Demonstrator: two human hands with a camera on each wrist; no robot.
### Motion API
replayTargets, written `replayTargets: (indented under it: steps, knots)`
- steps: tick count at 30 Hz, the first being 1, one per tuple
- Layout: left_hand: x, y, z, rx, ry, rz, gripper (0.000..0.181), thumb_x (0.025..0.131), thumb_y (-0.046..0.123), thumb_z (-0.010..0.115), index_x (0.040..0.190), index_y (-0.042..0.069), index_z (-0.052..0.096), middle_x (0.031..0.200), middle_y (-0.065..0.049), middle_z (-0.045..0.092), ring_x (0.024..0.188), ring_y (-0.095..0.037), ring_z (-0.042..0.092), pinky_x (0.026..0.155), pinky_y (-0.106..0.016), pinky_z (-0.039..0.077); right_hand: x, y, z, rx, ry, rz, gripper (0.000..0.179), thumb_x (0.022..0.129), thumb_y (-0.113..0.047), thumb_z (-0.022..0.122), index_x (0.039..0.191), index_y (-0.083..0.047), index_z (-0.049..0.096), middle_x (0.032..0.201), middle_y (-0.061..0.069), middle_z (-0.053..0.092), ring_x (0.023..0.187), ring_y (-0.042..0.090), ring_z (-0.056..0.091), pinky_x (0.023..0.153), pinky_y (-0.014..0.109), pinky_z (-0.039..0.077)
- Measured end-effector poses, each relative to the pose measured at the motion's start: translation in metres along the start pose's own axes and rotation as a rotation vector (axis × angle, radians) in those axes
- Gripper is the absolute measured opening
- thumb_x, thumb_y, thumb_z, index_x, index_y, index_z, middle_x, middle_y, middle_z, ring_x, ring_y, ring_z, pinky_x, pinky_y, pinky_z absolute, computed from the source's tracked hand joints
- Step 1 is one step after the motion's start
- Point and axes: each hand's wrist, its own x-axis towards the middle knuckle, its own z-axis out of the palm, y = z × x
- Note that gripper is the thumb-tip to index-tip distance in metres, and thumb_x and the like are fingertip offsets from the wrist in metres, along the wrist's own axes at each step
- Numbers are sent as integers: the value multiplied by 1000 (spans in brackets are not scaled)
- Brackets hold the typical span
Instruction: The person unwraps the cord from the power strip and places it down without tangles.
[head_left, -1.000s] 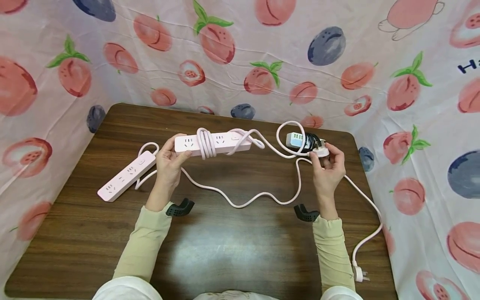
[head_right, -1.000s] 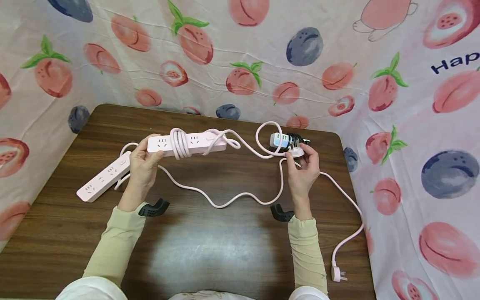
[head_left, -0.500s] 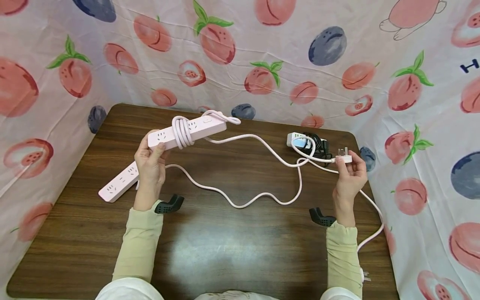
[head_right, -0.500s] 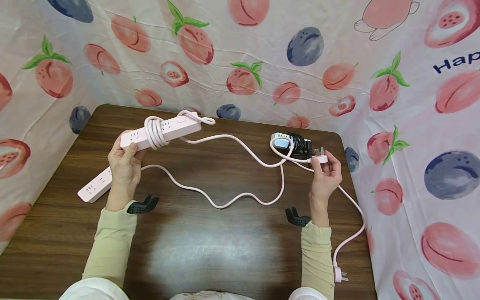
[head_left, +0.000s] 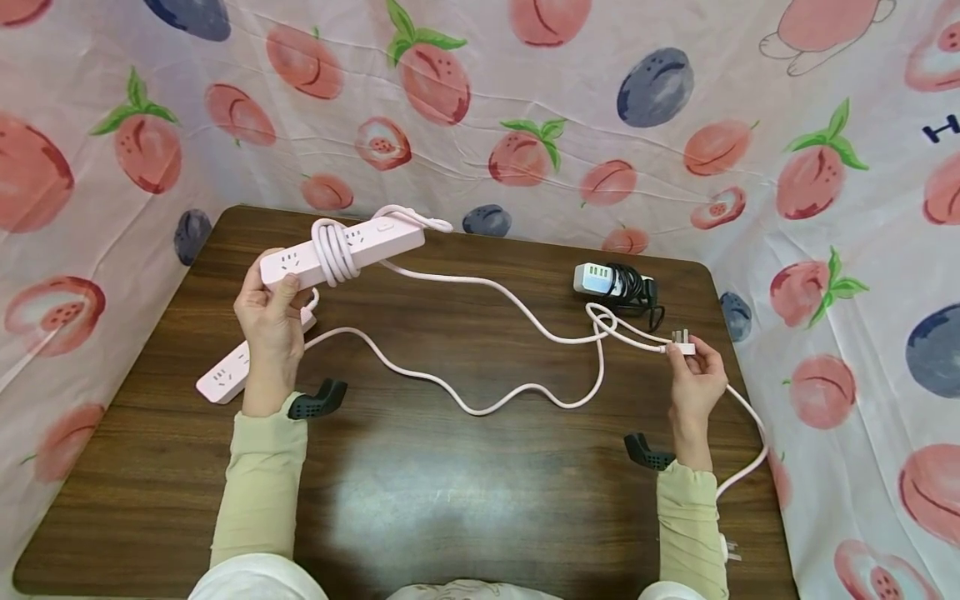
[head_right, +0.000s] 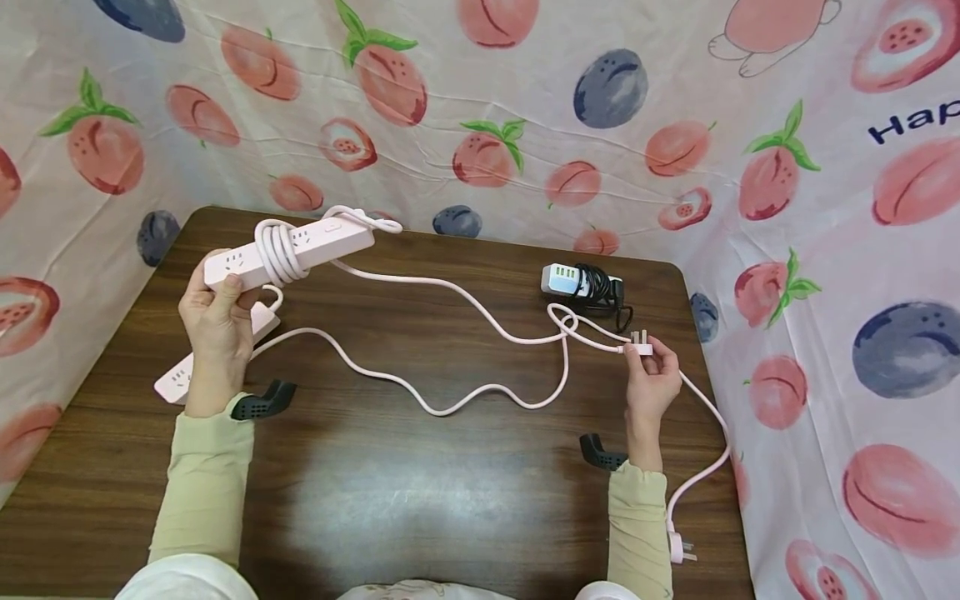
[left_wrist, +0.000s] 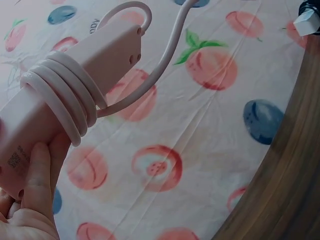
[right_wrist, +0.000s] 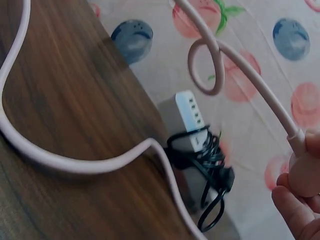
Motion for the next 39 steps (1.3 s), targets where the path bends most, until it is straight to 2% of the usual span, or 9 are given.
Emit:
replayTargets:
  steps: [6, 11, 15, 20, 24, 26, 30, 34, 39]
  knots:
    - [8, 11, -4, -28, 29, 31, 39, 71, -12, 74, 105, -16, 55, 92, -20, 60, 79, -26, 65, 66, -31, 57, 8, 12, -15, 50, 79, 133, 23, 75, 18, 63, 92, 3, 59, 73, 2, 61, 61, 7, 60, 58, 16, 53]
    - [15, 20, -9, -11, 68, 61, 39, 69, -13, 75, 104, -15, 57, 92, -20, 58, 80, -26, 64, 67, -30, 56, 11, 21, -39, -3, 142, 237, 22, 77, 15, 64, 96, 6, 55, 69, -1, 60, 59, 4, 61, 56, 16, 53]
    - [17, 23, -12, 20, 63, 67, 36, 70, -15, 73, 103, -15, 57, 92, -20, 59, 79, -25, 65, 66, -29, 56, 8, 26, -48, -140, 78, 309, 28, 79, 11, 65, 104, 10, 51, 66, -5, 58, 56, 2, 61, 57, 16, 52]
    - [12, 20, -11, -29, 46, 37, 38, 69, -16, 73, 102, -15, 56, 90, -20, 59, 77, -26, 65, 67, -32, 56, 1, 38, -50, -284, -12, 361, 25, 81, 4, 66, 102, 6, 52, 62, -11, 58, 54, 0, 60, 55, 15, 52]
    - [9, 16, -10, 33, 0, 31, 38, 69, -13, 74, 104, -12, 58, 90, -17, 61, 76, -22, 65, 68, -30, 56, -3, 45, -52, -357, -51, 390, 24, 83, -4, 68, 100, 5, 53, 56, -13, 60, 54, 0, 61, 53, 15, 52]
    - [8, 16, -10, 47, -15, 24, 38, 70, -13, 74, 105, -12, 58, 90, -17, 61, 76, -21, 65, 68, -29, 56, -4, 47, -53, -403, -66, 392, 27, 84, -9, 68, 101, 5, 54, 55, -14, 60, 53, 0, 61, 52, 15, 51]
    - [6, 17, -7, -16, -40, 2, 41, 69, -17, 72, 107, -16, 55, 91, -20, 60, 78, -24, 65, 67, -31, 56, -5, 49, -52, -505, -121, 373, 32, 87, -16, 66, 103, 9, 54, 57, -14, 58, 51, -1, 59, 48, 15, 50]
    - [3, 15, -4, -9, -84, -10, 39, 71, -18, 70, 107, -17, 54, 92, -20, 61, 79, -24, 65, 67, -30, 56, -7, 49, -49, -590, -182, 357, 36, 90, -21, 62, 105, 11, 53, 63, -12, 54, 48, -3, 56, 45, 14, 47]
    - [-1, 10, 1, -4, -116, -24, 38, 71, -18, 70, 106, -16, 56, 92, -19, 60, 79, -23, 65, 66, -29, 56, -12, 50, -45, -679, -213, 327, 38, 93, -25, 57, 108, 9, 54, 68, -11, 52, 47, -5, 52, 45, 12, 41]
